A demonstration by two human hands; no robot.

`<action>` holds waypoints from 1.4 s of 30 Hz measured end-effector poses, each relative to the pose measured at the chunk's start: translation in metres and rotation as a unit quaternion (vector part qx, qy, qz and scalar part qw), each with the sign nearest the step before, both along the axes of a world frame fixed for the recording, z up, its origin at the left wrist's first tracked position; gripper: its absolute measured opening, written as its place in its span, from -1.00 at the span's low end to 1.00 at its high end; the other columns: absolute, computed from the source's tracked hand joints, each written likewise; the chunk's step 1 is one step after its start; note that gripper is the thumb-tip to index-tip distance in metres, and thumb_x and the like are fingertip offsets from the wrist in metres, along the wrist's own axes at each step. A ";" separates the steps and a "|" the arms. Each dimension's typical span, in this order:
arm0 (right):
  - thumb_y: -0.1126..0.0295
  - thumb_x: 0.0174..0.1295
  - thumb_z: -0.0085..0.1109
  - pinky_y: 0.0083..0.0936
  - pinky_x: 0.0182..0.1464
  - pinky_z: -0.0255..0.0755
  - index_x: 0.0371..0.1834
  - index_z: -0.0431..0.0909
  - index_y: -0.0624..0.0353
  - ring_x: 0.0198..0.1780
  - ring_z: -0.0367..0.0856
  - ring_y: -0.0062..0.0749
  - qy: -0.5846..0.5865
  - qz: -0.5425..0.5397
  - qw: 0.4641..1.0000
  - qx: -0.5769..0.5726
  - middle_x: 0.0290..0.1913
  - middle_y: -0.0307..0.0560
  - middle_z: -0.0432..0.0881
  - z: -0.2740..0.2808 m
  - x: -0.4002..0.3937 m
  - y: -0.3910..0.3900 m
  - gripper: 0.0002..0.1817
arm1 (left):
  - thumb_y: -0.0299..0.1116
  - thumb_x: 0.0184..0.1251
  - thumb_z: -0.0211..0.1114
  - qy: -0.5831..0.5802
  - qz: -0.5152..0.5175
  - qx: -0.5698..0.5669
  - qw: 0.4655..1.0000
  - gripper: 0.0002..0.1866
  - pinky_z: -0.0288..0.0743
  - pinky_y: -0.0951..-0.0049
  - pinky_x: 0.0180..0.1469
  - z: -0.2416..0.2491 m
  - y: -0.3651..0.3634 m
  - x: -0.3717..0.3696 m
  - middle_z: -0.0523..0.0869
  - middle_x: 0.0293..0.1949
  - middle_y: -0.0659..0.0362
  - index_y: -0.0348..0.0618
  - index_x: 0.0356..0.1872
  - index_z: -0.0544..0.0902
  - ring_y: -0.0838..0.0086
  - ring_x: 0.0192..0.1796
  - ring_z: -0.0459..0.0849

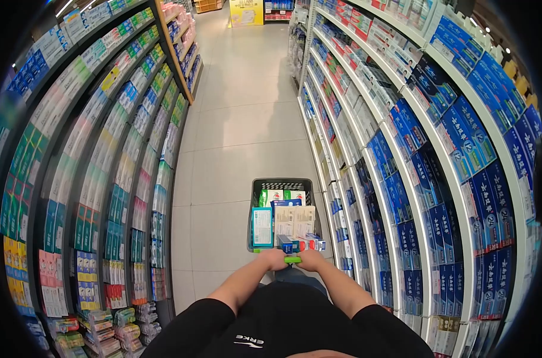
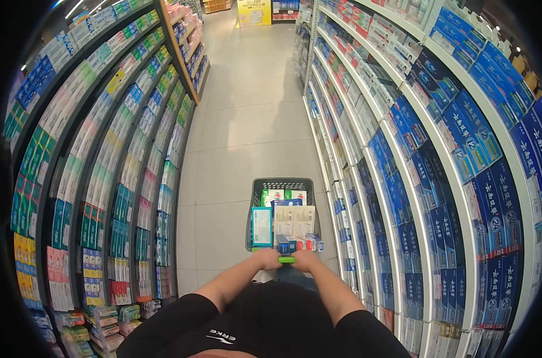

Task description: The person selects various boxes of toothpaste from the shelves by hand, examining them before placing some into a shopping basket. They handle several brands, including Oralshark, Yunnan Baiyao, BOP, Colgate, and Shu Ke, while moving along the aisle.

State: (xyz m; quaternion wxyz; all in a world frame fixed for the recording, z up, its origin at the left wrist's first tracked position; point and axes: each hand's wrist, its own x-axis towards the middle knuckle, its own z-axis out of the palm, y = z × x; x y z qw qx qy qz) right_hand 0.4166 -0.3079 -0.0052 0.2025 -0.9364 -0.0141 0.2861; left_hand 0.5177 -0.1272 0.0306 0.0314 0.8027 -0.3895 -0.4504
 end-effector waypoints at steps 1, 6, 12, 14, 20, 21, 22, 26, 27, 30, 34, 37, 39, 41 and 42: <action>0.06 0.19 0.25 -0.03 -0.04 0.59 -0.14 0.69 0.04 -0.09 0.74 0.04 -0.005 -0.002 1.000 0.001 -0.19 0.05 0.77 -0.004 -0.008 0.002 -0.67 | -0.02 0.25 0.21 0.001 -0.003 0.002 1.000 -0.55 0.62 0.10 0.17 -0.001 0.003 -0.005 0.78 0.05 -0.05 -0.07 0.01 0.78 0.08 0.11 0.75; -0.02 0.23 0.27 -0.03 -0.04 0.58 -0.14 0.67 0.04 -0.09 0.74 0.06 -0.015 -0.010 1.000 0.017 -0.18 0.07 0.76 -0.014 -0.040 0.014 -0.63 | -0.03 0.23 0.23 -0.003 -0.011 -0.013 1.000 -0.56 0.62 0.10 0.15 -0.008 0.020 -0.030 0.79 0.03 -0.04 -0.06 -0.01 0.78 0.09 0.09 0.76; -0.06 0.27 0.27 -0.04 -0.02 0.56 -0.11 0.63 0.06 -0.07 0.72 0.10 -0.009 0.013 0.998 0.060 -0.16 0.11 0.74 -0.013 -0.071 0.026 -0.59 | 0.00 0.21 0.27 -0.057 -0.015 -0.078 0.995 -0.59 0.65 0.05 0.05 -0.010 0.049 -0.066 0.81 -0.12 -0.02 -0.08 -0.11 0.77 0.06 -0.03 0.78; -0.06 0.28 0.26 -0.05 -0.02 0.56 -0.09 0.61 0.06 -0.07 0.72 0.10 -0.014 0.024 0.996 0.083 -0.16 0.12 0.74 -0.015 -0.085 0.026 -0.58 | 0.00 0.21 0.27 -0.073 0.002 -0.089 0.993 -0.60 0.65 0.03 0.02 -0.015 0.055 -0.083 0.81 -0.15 -0.02 -0.07 -0.12 0.76 0.05 -0.06 0.79; 0.03 0.35 0.23 -0.02 -0.01 0.52 -0.05 0.54 0.10 -0.05 0.69 0.14 -0.044 0.068 0.988 0.133 -0.17 0.17 0.70 -0.009 -0.123 0.021 -0.63 | -0.11 0.21 0.29 -0.132 0.073 -0.079 0.985 -0.72 0.62 -0.01 -0.01 0.001 0.058 -0.145 0.79 -0.22 -0.04 -0.06 -0.20 0.70 0.07 -0.08 0.78; 0.04 0.35 0.23 -0.02 -0.01 0.52 -0.05 0.54 0.11 -0.05 0.68 0.14 -0.059 0.072 0.987 0.131 -0.17 0.17 0.69 -0.009 -0.130 0.019 -0.63 | -0.15 0.21 0.30 -0.145 0.090 -0.077 0.982 -0.74 0.60 0.00 0.00 0.002 0.057 -0.158 0.78 -0.23 -0.02 -0.06 -0.20 0.69 0.08 -0.07 0.76; 0.04 0.34 0.24 -0.02 -0.01 0.52 -0.05 0.54 0.11 -0.05 0.68 0.13 -0.072 0.075 0.986 0.129 -0.17 0.17 0.69 -0.010 -0.139 0.017 -0.63 | -0.20 0.21 0.30 -0.222 0.109 -0.135 0.960 -0.77 0.57 0.01 0.03 -0.007 0.059 -0.174 0.76 -0.22 0.00 -0.06 -0.20 0.67 0.08 -0.04 0.74; 0.12 0.26 0.29 -0.01 -0.03 0.53 -0.09 0.57 0.08 -0.10 0.70 0.13 -0.100 0.095 0.984 0.114 -0.22 0.15 0.70 -0.015 -0.165 0.003 -0.68 | -0.35 0.18 0.31 -0.371 0.204 -0.227 0.877 -0.78 0.44 0.06 0.13 -0.030 0.058 -0.248 0.68 -0.16 0.07 -0.09 -0.14 0.61 0.09 0.05 0.63; 0.17 0.19 0.30 0.00 -0.06 0.55 -0.12 0.60 0.08 -0.14 0.71 0.12 -0.135 0.090 0.979 0.125 -0.26 0.12 0.71 -0.017 -0.173 -0.002 -0.71 | -0.39 0.17 0.31 -0.371 0.235 -0.220 0.871 -0.75 0.42 0.08 0.15 -0.030 0.056 -0.263 0.66 -0.15 0.08 -0.10 -0.11 0.59 0.10 0.07 0.60; 0.23 0.14 0.30 -0.01 -0.08 0.56 -0.14 0.61 0.07 -0.15 0.72 0.09 -0.155 0.110 0.977 0.099 -0.26 0.11 0.72 -0.021 -0.191 -0.015 -0.73 | -0.40 0.16 0.33 -0.293 0.238 -0.223 0.899 -0.59 0.44 0.06 0.16 -0.030 0.062 -0.302 0.66 -0.06 0.03 -0.10 0.08 0.55 0.08 0.11 0.61; 0.33 0.12 0.28 -0.05 0.00 0.58 -0.17 0.67 0.06 -0.07 0.74 0.01 -0.107 0.106 0.988 0.035 -0.19 0.07 0.74 -0.007 -0.214 -0.026 -0.79 | -0.40 0.19 0.33 -0.175 0.229 -0.208 0.935 -0.36 0.43 0.06 0.28 -0.021 0.067 -0.341 0.63 0.13 -0.04 -0.04 0.36 0.42 0.07 0.25 0.57; 0.34 0.16 0.24 -0.08 0.02 0.60 -0.14 0.70 0.00 -0.07 0.76 -0.03 -0.090 0.122 0.988 -0.019 -0.17 0.02 0.76 -0.010 -0.233 -0.034 -0.79 | -0.37 0.23 0.33 -0.135 0.223 -0.238 0.936 -0.31 0.40 0.05 0.35 -0.032 0.066 -0.366 0.59 0.24 -0.07 -0.02 0.43 0.37 0.05 0.33 0.53; 0.32 0.19 0.21 -0.10 0.02 0.61 -0.11 0.72 -0.04 -0.06 0.77 -0.04 -0.074 0.126 0.988 -0.051 -0.16 -0.01 0.77 -0.012 -0.244 -0.037 -0.78 | -0.34 0.25 0.34 -0.113 0.213 -0.252 0.937 -0.30 0.39 0.05 0.38 -0.040 0.064 -0.381 0.57 0.29 -0.09 -0.02 0.45 0.36 0.03 0.35 0.51; 0.30 0.22 0.18 -0.11 0.00 0.64 -0.08 0.75 -0.09 -0.05 0.77 -0.05 -0.052 0.134 0.986 -0.081 -0.14 -0.02 0.78 -0.012 -0.259 -0.037 -0.76 | -0.32 0.26 0.36 -0.077 0.206 -0.266 0.939 -0.30 0.38 0.05 0.40 -0.055 0.068 -0.387 0.56 0.29 -0.10 -0.04 0.45 0.36 -0.01 0.36 0.49; 0.29 0.23 0.16 -0.11 -0.01 0.65 -0.08 0.76 -0.12 -0.05 0.78 -0.05 -0.038 0.140 0.985 -0.093 -0.14 -0.03 0.78 -0.015 -0.266 -0.037 -0.75 | -0.31 0.26 0.36 -0.052 0.198 -0.268 0.941 -0.30 0.37 0.05 0.41 -0.063 0.071 -0.392 0.56 0.30 -0.10 -0.06 0.45 0.36 -0.03 0.36 0.49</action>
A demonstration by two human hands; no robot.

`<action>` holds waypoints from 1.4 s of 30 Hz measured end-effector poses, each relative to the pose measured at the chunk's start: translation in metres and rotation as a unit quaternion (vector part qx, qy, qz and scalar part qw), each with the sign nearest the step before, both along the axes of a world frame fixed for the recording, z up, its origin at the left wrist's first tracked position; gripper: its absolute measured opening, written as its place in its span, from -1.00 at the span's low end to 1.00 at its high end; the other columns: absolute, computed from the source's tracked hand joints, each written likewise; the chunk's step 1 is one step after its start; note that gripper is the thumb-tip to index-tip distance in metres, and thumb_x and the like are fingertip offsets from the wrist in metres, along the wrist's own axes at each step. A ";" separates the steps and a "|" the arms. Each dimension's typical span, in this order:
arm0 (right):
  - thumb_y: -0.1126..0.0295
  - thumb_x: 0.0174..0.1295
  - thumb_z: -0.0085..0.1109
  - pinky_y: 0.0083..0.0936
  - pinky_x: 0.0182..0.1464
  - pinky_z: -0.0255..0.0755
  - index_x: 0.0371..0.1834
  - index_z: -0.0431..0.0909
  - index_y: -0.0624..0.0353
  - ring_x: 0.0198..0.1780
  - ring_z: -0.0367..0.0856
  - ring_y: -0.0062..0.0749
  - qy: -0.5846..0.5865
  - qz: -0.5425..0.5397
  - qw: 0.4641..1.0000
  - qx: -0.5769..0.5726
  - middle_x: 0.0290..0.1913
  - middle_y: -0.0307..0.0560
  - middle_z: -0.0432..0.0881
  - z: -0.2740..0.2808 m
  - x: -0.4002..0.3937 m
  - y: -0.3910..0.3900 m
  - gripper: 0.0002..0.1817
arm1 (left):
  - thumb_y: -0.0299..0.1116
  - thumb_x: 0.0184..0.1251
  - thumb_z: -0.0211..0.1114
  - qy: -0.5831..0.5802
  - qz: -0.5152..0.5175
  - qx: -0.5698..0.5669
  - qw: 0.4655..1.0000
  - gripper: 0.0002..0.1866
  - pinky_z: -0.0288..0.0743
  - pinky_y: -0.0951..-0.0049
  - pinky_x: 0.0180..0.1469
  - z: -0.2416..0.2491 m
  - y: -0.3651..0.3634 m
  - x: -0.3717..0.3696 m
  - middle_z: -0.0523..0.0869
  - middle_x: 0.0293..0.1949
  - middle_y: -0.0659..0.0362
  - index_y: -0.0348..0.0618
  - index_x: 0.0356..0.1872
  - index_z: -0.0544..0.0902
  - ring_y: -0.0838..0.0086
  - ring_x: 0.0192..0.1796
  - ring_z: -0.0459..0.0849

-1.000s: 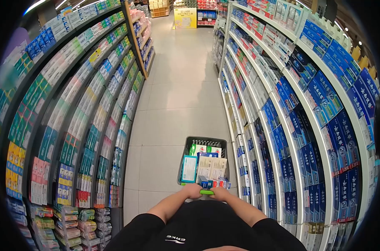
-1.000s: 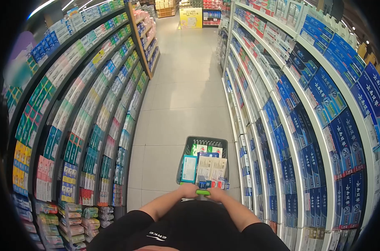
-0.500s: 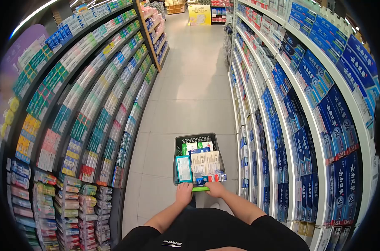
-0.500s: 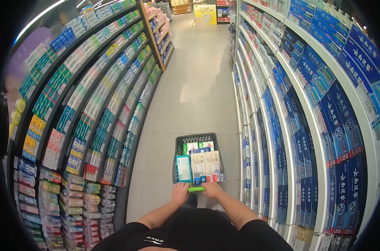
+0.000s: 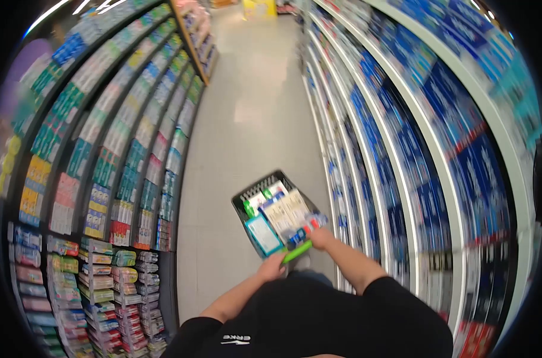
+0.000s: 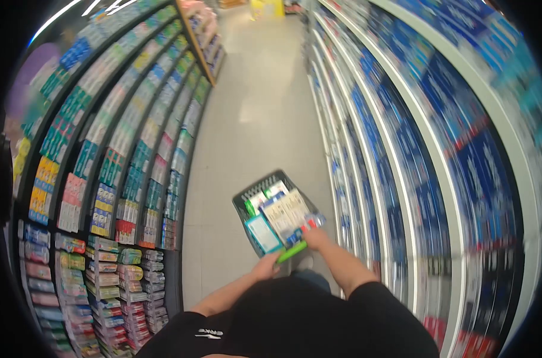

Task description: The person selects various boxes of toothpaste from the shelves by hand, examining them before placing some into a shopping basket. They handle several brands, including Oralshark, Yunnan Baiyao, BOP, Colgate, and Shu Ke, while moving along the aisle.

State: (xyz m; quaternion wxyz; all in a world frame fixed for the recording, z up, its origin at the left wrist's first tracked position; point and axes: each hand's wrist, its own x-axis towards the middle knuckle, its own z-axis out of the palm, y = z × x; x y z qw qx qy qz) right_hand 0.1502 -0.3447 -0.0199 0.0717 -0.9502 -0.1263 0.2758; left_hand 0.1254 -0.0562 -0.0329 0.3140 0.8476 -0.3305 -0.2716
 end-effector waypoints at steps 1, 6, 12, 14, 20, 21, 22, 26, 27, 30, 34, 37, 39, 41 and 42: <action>0.29 0.26 0.16 -0.07 -0.02 0.62 -0.07 0.74 -0.11 -0.07 0.76 -0.02 0.018 -0.026 0.999 -0.002 -0.14 -0.01 0.77 -0.007 -0.009 0.002 -0.76 | -0.30 0.26 0.38 -0.004 -0.017 -0.032 0.999 -0.28 0.36 0.07 0.42 -0.005 0.006 -0.009 0.55 0.30 -0.12 -0.10 0.45 0.36 -0.05 0.37 0.48; 0.34 0.32 0.11 -0.03 -0.03 0.55 0.06 0.65 -0.06 0.01 0.72 -0.04 -0.172 -0.153 0.973 -0.022 -0.14 0.06 0.72 -0.001 -0.068 0.027 -0.72 | -0.28 0.25 0.46 0.020 -0.043 -0.070 0.996 -0.19 0.33 0.12 0.46 -0.003 0.022 -0.029 0.50 0.36 -0.22 -0.25 0.49 0.30 -0.08 0.42 0.45; 0.37 0.37 0.02 -0.08 0.11 0.58 0.27 0.54 -0.09 0.28 0.56 0.02 -0.153 -0.361 0.919 0.040 0.42 0.07 0.42 0.014 -0.158 0.064 -0.60 | -0.24 0.22 0.50 -0.009 -0.025 -0.099 0.995 -0.19 0.38 0.13 0.40 -0.001 0.032 -0.053 0.53 0.29 -0.24 -0.36 0.43 0.33 -0.08 0.36 0.51; 0.43 0.37 -0.01 -0.07 0.12 0.59 0.39 0.42 -0.11 0.26 0.59 0.08 -0.136 -0.411 0.900 0.058 0.50 0.08 0.34 0.025 -0.183 0.077 -0.50 | -0.18 0.20 0.52 -0.002 -0.020 -0.086 0.996 -0.18 0.36 0.13 0.40 0.000 0.034 -0.060 0.52 0.28 -0.26 -0.38 0.40 0.35 -0.07 0.37 0.49; 0.55 0.31 -0.03 -0.06 0.19 0.58 0.65 0.06 -0.21 0.25 0.61 0.23 -0.080 -0.436 0.888 0.121 0.67 0.17 0.00 0.026 -0.232 0.113 -0.19 | -0.07 0.19 0.53 0.004 -0.002 -0.037 0.999 -0.14 0.34 0.14 0.41 0.010 0.054 -0.076 0.50 0.27 -0.26 -0.42 0.38 0.36 -0.07 0.36 0.47; 0.56 0.31 -0.02 -0.06 0.19 0.58 0.65 0.05 -0.20 0.25 0.61 0.23 -0.071 -0.436 0.888 0.129 0.66 0.17 0.00 0.026 -0.239 0.112 -0.18 | -0.01 0.26 0.48 0.003 -0.004 -0.036 0.999 -0.18 0.38 0.13 0.37 0.010 0.051 -0.079 0.53 0.23 -0.26 -0.44 0.33 0.41 -0.07 0.32 0.51; 0.56 0.30 -0.01 -0.06 0.19 0.57 0.66 0.05 -0.20 0.24 0.61 0.23 -0.061 -0.434 0.889 0.136 0.66 0.18 0.00 0.028 -0.244 0.117 -0.17 | 0.01 0.29 0.45 0.004 0.008 -0.027 1.000 -0.21 0.38 0.13 0.36 0.012 0.053 -0.083 0.54 0.22 -0.26 -0.44 0.31 0.43 -0.07 0.30 0.52; 0.48 0.30 0.11 -0.02 0.17 0.57 0.64 0.05 -0.19 0.20 0.62 0.22 -0.051 -0.429 0.885 0.174 0.64 0.20 0.03 0.013 -0.265 0.123 -0.17 | 0.14 0.46 0.23 -0.023 0.042 0.016 0.999 -0.33 0.48 0.07 0.23 0.023 0.053 -0.102 0.64 0.04 -0.30 -0.42 0.12 0.58 -0.14 0.14 0.62; 0.46 0.29 0.13 -0.02 0.18 0.56 0.66 0.02 -0.20 0.20 0.62 0.23 -0.065 -0.413 0.891 0.178 0.64 0.21 0.04 0.001 -0.272 0.123 -0.14 | 0.15 0.47 0.21 -0.026 0.048 0.036 0.998 -0.35 0.50 0.05 0.20 0.024 0.051 -0.106 0.67 -0.01 -0.31 -0.41 0.07 0.61 -0.16 0.10 0.64; 0.43 0.27 0.18 -0.04 0.20 0.55 0.69 -0.07 -0.19 0.20 0.61 0.26 -0.077 -0.375 0.901 0.202 0.64 0.26 0.02 0.002 -0.290 0.119 -0.07 | 0.21 0.51 0.09 -0.054 0.063 0.054 0.995 -0.33 0.54 -0.03 0.09 0.024 0.049 -0.114 0.73 -0.18 -0.31 -0.36 -0.13 0.72 -0.21 -0.02 0.69; 0.32 0.25 0.33 -0.03 0.34 0.42 0.45 0.27 0.16 0.34 0.47 0.24 -0.109 -0.290 0.926 0.218 0.48 0.23 0.31 0.022 -0.310 0.109 -0.29 | 0.34 0.49 -0.17 -0.033 0.033 0.231 0.972 -0.20 0.54 -0.07 0.17 0.023 0.035 -0.131 0.78 -0.09 -0.22 -0.21 -0.13 0.80 -0.13 0.05 0.73; 0.31 0.25 0.36 -0.08 0.30 0.43 0.33 0.32 0.22 0.32 0.49 0.20 -0.035 -0.254 0.927 0.272 0.33 0.23 0.44 0.013 -0.318 0.098 -0.37 | 0.23 0.49 -0.21 -0.002 0.015 0.297 0.955 -0.24 0.53 -0.05 0.21 0.032 0.025 -0.148 0.78 -0.06 -0.19 -0.23 -0.10 0.80 -0.08 0.08 0.74; 0.26 0.27 0.34 -0.10 0.32 0.43 0.38 0.31 0.22 0.33 0.48 0.17 -0.033 -0.204 0.941 0.267 0.36 0.22 0.43 0.007 -0.323 0.092 -0.34 | 0.16 0.48 -0.21 -0.011 0.006 0.316 0.949 -0.28 0.53 -0.03 0.21 0.043 0.020 -0.159 0.78 -0.04 -0.19 -0.26 -0.08 0.79 -0.07 0.09 0.74; 0.23 0.28 0.32 -0.10 0.33 0.44 0.40 0.33 0.22 0.34 0.49 0.14 -0.012 -0.179 0.953 0.245 0.36 0.23 0.45 0.009 -0.326 0.088 -0.34 | 0.14 0.47 -0.21 -0.016 0.009 0.310 0.951 -0.28 0.54 -0.02 0.21 0.034 0.024 -0.172 0.78 -0.05 -0.19 -0.28 -0.08 0.78 -0.07 0.06 0.75; 0.23 0.28 0.31 -0.10 0.33 0.44 0.41 0.34 0.22 0.33 0.50 0.13 0.000 -0.170 0.957 0.233 0.36 0.23 0.46 0.008 -0.326 0.086 -0.34 | 0.13 0.47 -0.20 -0.021 0.010 0.309 0.951 -0.29 0.54 -0.02 0.20 0.033 0.024 -0.177 0.78 -0.05 -0.19 -0.29 -0.07 0.78 -0.08 0.05 0.75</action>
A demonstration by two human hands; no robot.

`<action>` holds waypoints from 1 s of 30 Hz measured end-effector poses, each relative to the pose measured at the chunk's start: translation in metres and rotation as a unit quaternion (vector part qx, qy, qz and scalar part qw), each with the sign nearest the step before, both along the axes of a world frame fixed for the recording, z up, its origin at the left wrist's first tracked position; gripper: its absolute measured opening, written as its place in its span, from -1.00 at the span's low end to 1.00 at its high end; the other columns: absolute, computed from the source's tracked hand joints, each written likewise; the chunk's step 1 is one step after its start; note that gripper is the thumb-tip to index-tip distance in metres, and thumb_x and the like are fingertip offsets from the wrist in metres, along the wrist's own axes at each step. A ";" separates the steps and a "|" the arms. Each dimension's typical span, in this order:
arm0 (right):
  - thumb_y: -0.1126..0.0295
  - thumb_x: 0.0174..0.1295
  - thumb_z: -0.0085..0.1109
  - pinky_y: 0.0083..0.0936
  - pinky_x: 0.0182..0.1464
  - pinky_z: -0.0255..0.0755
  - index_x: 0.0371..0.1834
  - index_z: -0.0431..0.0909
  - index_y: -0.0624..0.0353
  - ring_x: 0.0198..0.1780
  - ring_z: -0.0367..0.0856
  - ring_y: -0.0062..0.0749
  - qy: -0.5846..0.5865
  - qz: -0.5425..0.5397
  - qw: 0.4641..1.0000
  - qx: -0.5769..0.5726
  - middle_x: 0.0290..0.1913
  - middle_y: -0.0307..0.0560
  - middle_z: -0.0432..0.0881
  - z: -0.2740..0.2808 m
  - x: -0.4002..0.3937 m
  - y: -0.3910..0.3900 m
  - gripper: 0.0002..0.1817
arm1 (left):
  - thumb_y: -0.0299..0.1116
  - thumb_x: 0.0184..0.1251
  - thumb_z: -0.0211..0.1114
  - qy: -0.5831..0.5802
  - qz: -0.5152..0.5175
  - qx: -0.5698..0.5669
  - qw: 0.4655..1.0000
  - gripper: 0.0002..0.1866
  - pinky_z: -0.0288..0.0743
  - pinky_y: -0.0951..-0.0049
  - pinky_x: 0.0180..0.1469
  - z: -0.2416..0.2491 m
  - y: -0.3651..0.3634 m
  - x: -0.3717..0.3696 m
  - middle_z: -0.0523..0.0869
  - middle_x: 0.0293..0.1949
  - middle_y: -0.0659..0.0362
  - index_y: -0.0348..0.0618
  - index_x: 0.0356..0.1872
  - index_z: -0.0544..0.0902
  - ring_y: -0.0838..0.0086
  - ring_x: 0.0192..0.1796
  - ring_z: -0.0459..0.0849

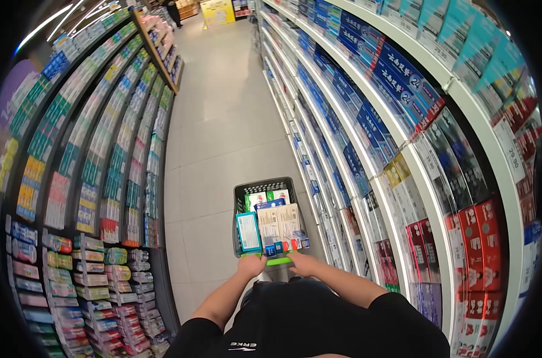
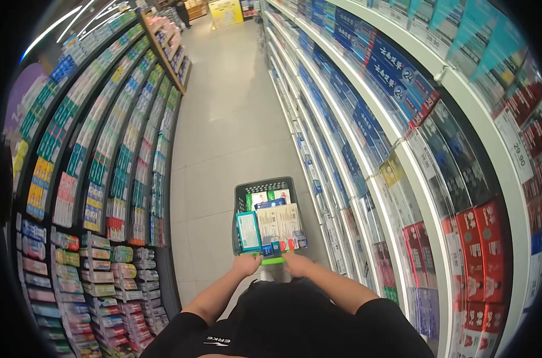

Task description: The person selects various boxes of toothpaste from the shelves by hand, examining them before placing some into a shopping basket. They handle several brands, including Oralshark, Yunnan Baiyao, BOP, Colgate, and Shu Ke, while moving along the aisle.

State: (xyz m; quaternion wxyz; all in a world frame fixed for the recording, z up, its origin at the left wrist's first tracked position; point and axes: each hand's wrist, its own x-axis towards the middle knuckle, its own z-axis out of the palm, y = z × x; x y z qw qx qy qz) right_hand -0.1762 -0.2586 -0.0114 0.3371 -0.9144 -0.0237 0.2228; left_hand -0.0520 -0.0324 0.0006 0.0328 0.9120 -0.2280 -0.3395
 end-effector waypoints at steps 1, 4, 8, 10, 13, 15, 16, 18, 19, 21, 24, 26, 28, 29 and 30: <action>0.22 0.28 0.30 -0.10 0.33 0.44 0.41 0.34 0.22 0.33 0.51 0.12 0.015 0.011 1.000 -0.010 0.35 0.23 0.47 0.003 -0.002 0.002 -0.34 | 0.11 0.47 -0.23 0.009 0.002 -0.002 1.000 -0.28 0.55 -0.01 0.19 0.002 0.001 -0.005 0.78 -0.07 -0.20 -0.30 -0.09 0.78 -0.08 0.03 0.76; 0.25 0.26 0.28 -0.08 0.31 0.46 0.37 0.38 0.23 0.28 0.55 0.12 0.040 0.004 0.999 -0.034 0.30 0.25 0.52 0.012 -0.008 0.006 -0.37 | 0.09 0.45 -0.24 0.042 -0.024 0.021 0.999 -0.29 0.54 -0.01 0.20 0.011 -0.003 -0.015 0.78 -0.08 -0.20 -0.30 -0.11 0.78 -0.07 0.04 0.75; 0.31 0.21 0.26 -0.10 0.29 0.48 0.29 0.45 0.26 0.25 0.58 0.13 0.057 0.011 0.997 -0.056 0.25 0.25 0.56 0.007 -0.017 0.008 -0.43 | 0.08 0.43 -0.24 0.045 -0.059 -0.021 0.997 -0.30 0.58 0.00 0.12 -0.007 0.003 -0.033 0.78 -0.08 -0.20 -0.31 -0.14 0.77 -0.07 0.00 0.76; 0.32 0.19 0.25 -0.10 0.29 0.48 0.25 0.49 0.27 0.25 0.58 0.13 0.052 0.000 0.997 -0.061 0.21 0.26 0.59 -0.005 -0.027 0.009 -0.47 | 0.08 0.50 -0.27 0.050 -0.071 -0.043 0.995 -0.28 0.58 0.01 0.10 -0.011 0.006 -0.042 0.79 -0.08 -0.18 -0.31 -0.19 0.78 -0.09 -0.01 0.76; 0.32 0.17 0.29 -0.08 0.25 0.49 0.14 0.53 0.27 0.22 0.59 0.13 0.038 -0.020 0.998 -0.054 0.12 0.26 0.62 -0.012 -0.042 0.015 -0.53 | 0.21 0.59 -0.35 0.076 -0.102 -0.070 0.989 -0.16 0.56 0.01 0.14 -0.024 0.014 -0.052 0.78 -0.07 -0.21 -0.30 -0.21 0.80 -0.11 0.04 0.74; 0.33 0.16 0.30 -0.07 0.22 0.50 0.11 0.54 0.26 0.19 0.60 0.14 0.040 -0.027 0.997 -0.058 0.10 0.26 0.63 -0.016 -0.046 0.019 -0.55 | 0.28 0.58 -0.38 0.108 -0.103 -0.107 0.983 -0.12 0.56 0.01 0.16 -0.035 0.020 -0.054 0.77 -0.07 -0.24 -0.27 -0.17 0.80 -0.12 0.05 0.73; 0.34 0.15 0.29 -0.05 0.21 0.50 0.09 0.54 0.25 0.17 0.62 0.15 0.036 -0.033 0.997 -0.060 0.09 0.26 0.64 -0.019 -0.049 0.023 -0.57 | 0.32 0.57 -0.39 0.127 -0.104 -0.124 0.979 -0.10 0.55 0.01 0.17 -0.036 0.023 -0.056 0.76 -0.07 -0.25 -0.26 -0.15 0.80 -0.13 0.05 0.73; 0.34 0.15 0.31 -0.05 0.20 0.50 0.08 0.55 0.24 0.16 0.62 0.16 0.041 -0.040 0.996 -0.063 0.09 0.25 0.64 -0.026 -0.055 0.027 -0.58 | 0.36 0.55 -0.41 0.163 -0.098 -0.130 0.973 -0.08 0.54 0.01 0.18 -0.043 0.027 -0.058 0.76 -0.07 -0.26 -0.20 -0.10 0.80 -0.15 0.06 0.72; 0.33 0.16 0.32 -0.05 0.21 0.50 0.09 0.54 0.24 0.17 0.61 0.16 0.048 -0.042 0.996 -0.064 0.10 0.25 0.64 -0.030 -0.056 0.028 -0.57 | 0.36 0.55 -0.41 0.171 -0.100 -0.136 0.971 -0.09 0.54 0.02 0.17 -0.049 0.027 -0.058 0.76 -0.07 -0.25 -0.19 -0.09 0.80 -0.16 0.05 0.72; 0.31 0.17 0.36 -0.06 0.23 0.48 0.13 0.53 0.23 0.20 0.59 0.15 0.043 -0.050 0.996 -0.057 0.13 0.25 0.62 -0.032 -0.064 0.030 -0.53 | 0.37 0.55 -0.39 0.177 -0.109 -0.156 0.966 -0.10 0.54 0.02 0.17 -0.058 0.030 -0.062 0.76 -0.07 -0.25 -0.18 -0.08 0.80 -0.15 0.05 0.72; 0.30 0.18 0.38 -0.08 0.28 0.45 0.21 0.51 0.21 0.27 0.54 0.14 0.009 -0.070 0.997 -0.032 0.19 0.25 0.57 -0.023 -0.071 0.033 -0.47 | 0.37 0.55 -0.35 0.178 -0.116 -0.173 0.962 -0.12 0.55 0.03 0.16 -0.052 0.032 -0.060 0.76 -0.08 -0.24 -0.17 -0.08 0.80 -0.15 0.05 0.72; 0.31 0.18 0.38 -0.10 0.32 0.43 0.27 0.49 0.19 0.31 0.51 0.15 -0.005 -0.084 0.996 -0.010 0.26 0.25 0.52 -0.021 -0.077 0.032 -0.43 | 0.37 0.54 -0.31 0.192 -0.097 -0.151 0.965 -0.13 0.55 0.03 0.15 -0.008 0.027 -0.060 0.77 -0.10 -0.24 -0.18 -0.11 0.81 -0.14 0.04 0.72; 0.28 0.17 0.43 -0.08 0.35 0.40 0.31 0.45 0.18 0.33 0.47 0.21 -0.026 -0.079 0.997 0.004 0.28 0.28 0.49 -0.034 -0.079 0.031 -0.37 | 0.39 0.52 -0.27 0.186 -0.075 -0.162 0.966 -0.13 0.58 0.02 0.11 -0.033 0.027 -0.060 0.77 -0.16 -0.25 -0.22 -0.18 0.81 -0.15 0.00 0.74; 0.26 0.17 0.45 -0.07 0.37 0.38 0.33 0.43 0.18 0.34 0.45 0.24 -0.033 -0.081 0.996 0.012 0.29 0.29 0.47 -0.042 -0.080 0.031 -0.34 | 0.39 0.52 -0.25 0.188 -0.067 -0.166 0.966 -0.12 0.59 0.01 0.09 -0.049 0.027 -0.060 0.78 -0.19 -0.25 -0.24 -0.22 0.81 -0.16 -0.02 0.75; 0.28 0.16 0.47 -0.06 0.41 0.33 0.41 0.36 0.15 0.38 0.42 0.24 -0.072 -0.089 0.993 -0.003 0.35 0.30 0.42 -0.050 -0.085 0.032 -0.26 | 0.42 0.49 -0.20 0.145 -0.040 -0.158 0.976 -0.10 0.62 0.01 0.03 -0.071 0.026 -0.062 0.77 -0.28 -0.26 -0.27 -0.33 0.81 -0.17 -0.11 0.77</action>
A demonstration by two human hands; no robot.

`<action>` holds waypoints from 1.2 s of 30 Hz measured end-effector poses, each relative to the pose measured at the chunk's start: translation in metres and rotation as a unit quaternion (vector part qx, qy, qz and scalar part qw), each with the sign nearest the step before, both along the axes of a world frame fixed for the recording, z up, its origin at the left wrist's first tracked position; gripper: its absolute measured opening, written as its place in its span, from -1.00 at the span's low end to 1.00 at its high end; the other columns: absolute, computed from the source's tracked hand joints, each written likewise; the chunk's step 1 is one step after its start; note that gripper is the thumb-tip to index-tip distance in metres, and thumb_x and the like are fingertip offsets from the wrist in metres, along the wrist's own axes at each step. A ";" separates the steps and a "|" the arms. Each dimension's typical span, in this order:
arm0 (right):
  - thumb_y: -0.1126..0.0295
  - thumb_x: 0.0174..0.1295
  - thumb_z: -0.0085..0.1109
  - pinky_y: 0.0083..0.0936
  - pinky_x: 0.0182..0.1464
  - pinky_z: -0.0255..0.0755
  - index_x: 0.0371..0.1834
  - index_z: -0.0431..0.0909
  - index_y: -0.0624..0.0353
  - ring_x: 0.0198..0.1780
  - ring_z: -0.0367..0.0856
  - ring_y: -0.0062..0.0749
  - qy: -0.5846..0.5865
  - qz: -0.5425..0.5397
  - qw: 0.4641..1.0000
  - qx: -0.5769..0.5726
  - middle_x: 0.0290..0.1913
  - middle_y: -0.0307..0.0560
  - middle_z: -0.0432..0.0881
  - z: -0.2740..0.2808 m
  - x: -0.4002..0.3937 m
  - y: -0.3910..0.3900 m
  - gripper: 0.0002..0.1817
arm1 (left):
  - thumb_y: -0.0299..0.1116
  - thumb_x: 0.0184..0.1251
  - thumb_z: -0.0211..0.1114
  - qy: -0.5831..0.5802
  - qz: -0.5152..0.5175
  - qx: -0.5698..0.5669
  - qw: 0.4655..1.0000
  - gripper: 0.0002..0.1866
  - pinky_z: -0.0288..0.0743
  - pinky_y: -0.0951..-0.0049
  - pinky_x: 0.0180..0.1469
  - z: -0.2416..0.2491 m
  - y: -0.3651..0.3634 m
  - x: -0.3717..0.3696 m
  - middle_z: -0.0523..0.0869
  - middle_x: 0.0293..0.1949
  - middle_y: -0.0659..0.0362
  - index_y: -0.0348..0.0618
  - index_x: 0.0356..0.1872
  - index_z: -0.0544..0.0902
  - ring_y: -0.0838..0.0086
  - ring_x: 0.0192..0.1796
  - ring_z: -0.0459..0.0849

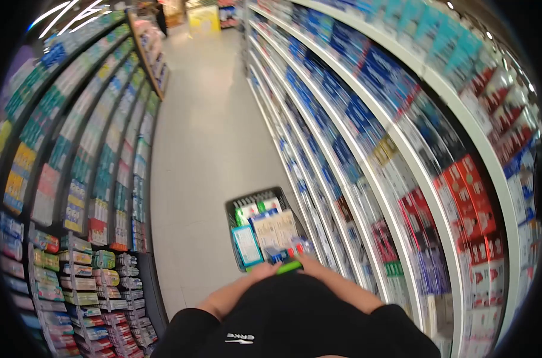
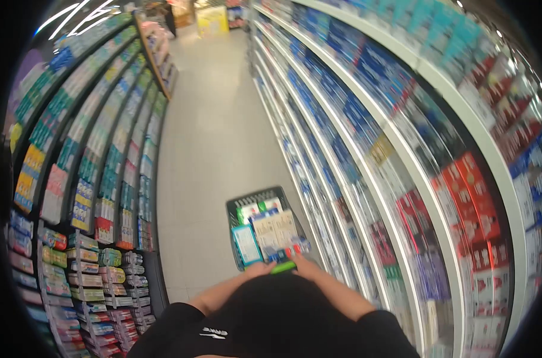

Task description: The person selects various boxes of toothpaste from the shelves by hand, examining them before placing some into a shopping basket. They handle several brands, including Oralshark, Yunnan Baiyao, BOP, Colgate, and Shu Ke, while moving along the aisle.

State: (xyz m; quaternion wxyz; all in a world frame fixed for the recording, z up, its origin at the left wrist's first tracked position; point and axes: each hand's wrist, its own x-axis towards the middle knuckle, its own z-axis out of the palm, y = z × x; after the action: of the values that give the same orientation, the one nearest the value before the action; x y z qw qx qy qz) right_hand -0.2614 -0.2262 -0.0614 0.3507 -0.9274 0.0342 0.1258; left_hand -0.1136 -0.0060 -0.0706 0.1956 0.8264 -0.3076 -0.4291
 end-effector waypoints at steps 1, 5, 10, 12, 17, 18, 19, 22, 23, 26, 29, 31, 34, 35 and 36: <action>0.28 0.15 0.48 -0.07 0.44 0.30 0.45 0.33 0.13 0.39 0.41 0.23 0.013 -0.006 1.000 0.020 0.36 0.31 0.42 0.013 -0.001 -0.001 -0.21 | 0.44 0.48 -0.20 0.014 0.004 -0.002 1.000 -0.08 0.64 0.02 -0.03 0.013 0.003 0.000 0.76 -0.34 -0.26 -0.29 -0.39 0.80 -0.15 -0.17 0.78; 0.21 0.25 0.31 -0.06 0.37 0.35 0.32 0.39 0.28 0.35 0.46 0.21 -0.008 -0.109 0.994 0.002 0.30 0.32 0.49 0.107 0.005 -0.020 -0.38 | 0.40 0.50 -0.14 -0.014 0.028 -0.021 0.999 -0.15 0.62 0.04 -0.05 0.013 0.006 -0.002 0.75 -0.39 -0.24 -0.23 -0.41 0.80 -0.13 -0.20 0.77; 0.24 0.35 0.26 -0.16 0.48 0.29 0.39 0.40 0.28 0.43 0.41 0.13 -0.176 -0.266 0.919 -0.230 0.46 0.25 0.40 0.235 0.003 -0.086 -0.40 | 0.30 0.54 -0.12 -0.018 0.018 -0.048 0.999 -0.19 0.58 0.01 -0.01 0.040 0.006 -0.003 0.74 -0.43 -0.24 -0.30 -0.43 0.78 -0.15 -0.21 0.75; 0.26 0.36 0.25 -0.14 0.52 0.23 0.40 0.40 0.27 0.52 0.30 0.10 -0.173 -0.290 0.869 -0.361 0.55 0.21 0.29 0.280 0.003 -0.110 -0.42 | 0.28 0.56 -0.12 -0.031 0.023 -0.057 0.998 -0.19 0.59 0.06 -0.06 0.046 0.006 -0.006 0.74 -0.49 -0.17 -0.28 -0.49 0.78 -0.08 -0.28 0.77; 0.26 0.31 0.30 -0.17 0.51 0.23 0.46 0.31 0.29 0.55 0.25 0.02 -0.218 -0.285 0.784 -0.506 0.53 0.20 0.30 0.324 0.014 -0.163 -0.31 | 0.26 0.56 -0.11 -0.025 0.028 -0.066 0.997 -0.19 0.60 0.14 -0.09 0.059 0.006 -0.007 0.74 -0.56 -0.07 -0.25 -0.54 0.78 0.03 -0.36 0.78; 0.26 0.30 0.31 -0.18 0.50 0.24 0.47 0.29 0.30 0.55 0.26 0.01 -0.225 -0.279 0.767 -0.532 0.52 0.20 0.31 0.325 0.019 -0.175 -0.29 | 0.26 0.56 -0.11 -0.025 0.027 -0.069 0.997 -0.19 0.60 0.13 -0.09 0.059 0.006 -0.007 0.74 -0.56 -0.07 -0.26 -0.54 0.78 0.03 -0.36 0.77; 0.26 0.28 0.33 -0.19 0.50 0.24 0.47 0.28 0.31 0.55 0.26 0.00 -0.233 -0.273 0.750 -0.556 0.50 0.20 0.33 0.328 0.024 -0.185 -0.26 | 0.25 0.56 -0.11 -0.016 0.028 -0.069 0.997 -0.20 0.60 0.14 -0.09 0.058 0.006 -0.006 0.74 -0.56 -0.06 -0.27 -0.54 0.78 0.04 -0.37 0.77; 0.25 0.21 0.39 -0.24 0.44 0.33 0.47 0.26 0.32 0.47 0.37 -0.02 -0.229 -0.276 0.731 -0.580 0.45 0.17 0.39 0.335 0.041 -0.205 -0.20 | 0.25 0.55 -0.10 -0.009 0.033 -0.067 0.997 -0.20 0.60 0.13 -0.09 0.060 0.007 -0.007 0.74 -0.56 -0.07 -0.27 -0.54 0.78 0.04 -0.36 0.77; 0.25 0.19 0.41 -0.25 0.42 0.35 0.47 0.26 0.31 0.44 0.41 -0.02 -0.206 -0.296 0.727 -0.585 0.43 0.16 0.41 0.334 0.046 -0.213 -0.18 | 0.25 0.55 -0.09 -0.007 0.033 -0.066 0.997 -0.20 0.60 0.13 -0.09 0.060 0.007 -0.007 0.74 -0.56 -0.07 -0.27 -0.54 0.78 0.03 -0.36 0.77; 0.24 0.12 0.45 -0.27 0.36 0.43 0.44 0.29 0.31 0.37 0.50 -0.02 -0.158 -0.342 0.712 -0.593 0.37 0.14 0.49 0.322 0.061 -0.238 -0.16 | 0.26 0.54 -0.08 -0.005 0.036 -0.062 0.997 -0.21 0.60 0.13 -0.08 0.061 0.008 -0.005 0.73 -0.55 -0.08 -0.26 -0.54 0.78 0.02 -0.35 0.77; 0.26 0.08 0.45 -0.23 0.30 0.49 0.39 0.36 0.31 0.29 0.58 0.01 -0.131 -0.356 0.711 -0.592 0.27 0.17 0.58 0.319 0.066 -0.255 -0.21 | 0.28 0.53 -0.08 0.000 0.039 -0.059 0.998 -0.20 0.60 0.12 -0.08 0.055 0.008 -0.006 0.73 -0.55 -0.09 -0.24 -0.55 0.78 0.01 -0.34 0.77; 0.30 0.09 0.43 -0.19 0.26 0.53 0.35 0.41 0.29 0.24 0.62 0.03 -0.092 -0.354 0.721 -0.588 0.20 0.20 0.63 0.320 0.068 -0.263 -0.28 | 0.29 0.52 -0.08 0.004 0.038 -0.061 0.997 -0.21 0.60 0.12 -0.08 0.052 0.009 -0.006 0.73 -0.55 -0.09 -0.22 -0.55 0.78 0.01 -0.34 0.77; 0.37 0.11 0.38 -0.17 0.17 0.60 0.29 0.47 0.23 0.15 0.67 0.04 -0.174 -0.337 0.682 -0.625 0.14 0.18 0.67 0.318 0.063 -0.263 -0.38 | 0.30 0.51 -0.08 -0.006 0.035 -0.058 0.998 -0.21 0.60 0.11 -0.08 0.050 0.009 -0.005 0.73 -0.54 -0.10 -0.20 -0.54 0.79 0.00 -0.33 0.77; 0.39 0.12 0.36 -0.18 0.16 0.61 0.29 0.48 0.21 0.15 0.68 0.03 -0.176 -0.336 0.684 -0.623 0.14 0.16 0.67 0.317 0.064 -0.264 -0.39 | 0.30 0.51 -0.08 -0.009 0.034 -0.055 0.998 -0.21 0.61 0.11 -0.07 0.049 0.009 -0.005 0.73 -0.53 -0.10 -0.19 -0.54 0.79 0.00 -0.33 0.77; 0.40 0.13 0.34 -0.18 0.15 0.61 0.29 0.49 0.19 0.15 0.68 0.02 -0.178 -0.336 0.685 -0.621 0.14 0.14 0.68 0.316 0.064 -0.264 -0.41 | 0.30 0.51 -0.08 -0.012 0.033 -0.051 0.998 -0.21 0.61 0.10 -0.07 0.048 0.009 -0.004 0.74 -0.53 -0.10 -0.19 -0.53 0.79 0.00 -0.32 0.77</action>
State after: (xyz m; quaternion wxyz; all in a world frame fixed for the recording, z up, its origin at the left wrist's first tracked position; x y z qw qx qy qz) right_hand -0.1977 -0.4900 0.2546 -0.2877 -0.8639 0.3511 -0.2184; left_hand -0.1180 0.0026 -0.0222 0.2481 0.8302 -0.3039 -0.3960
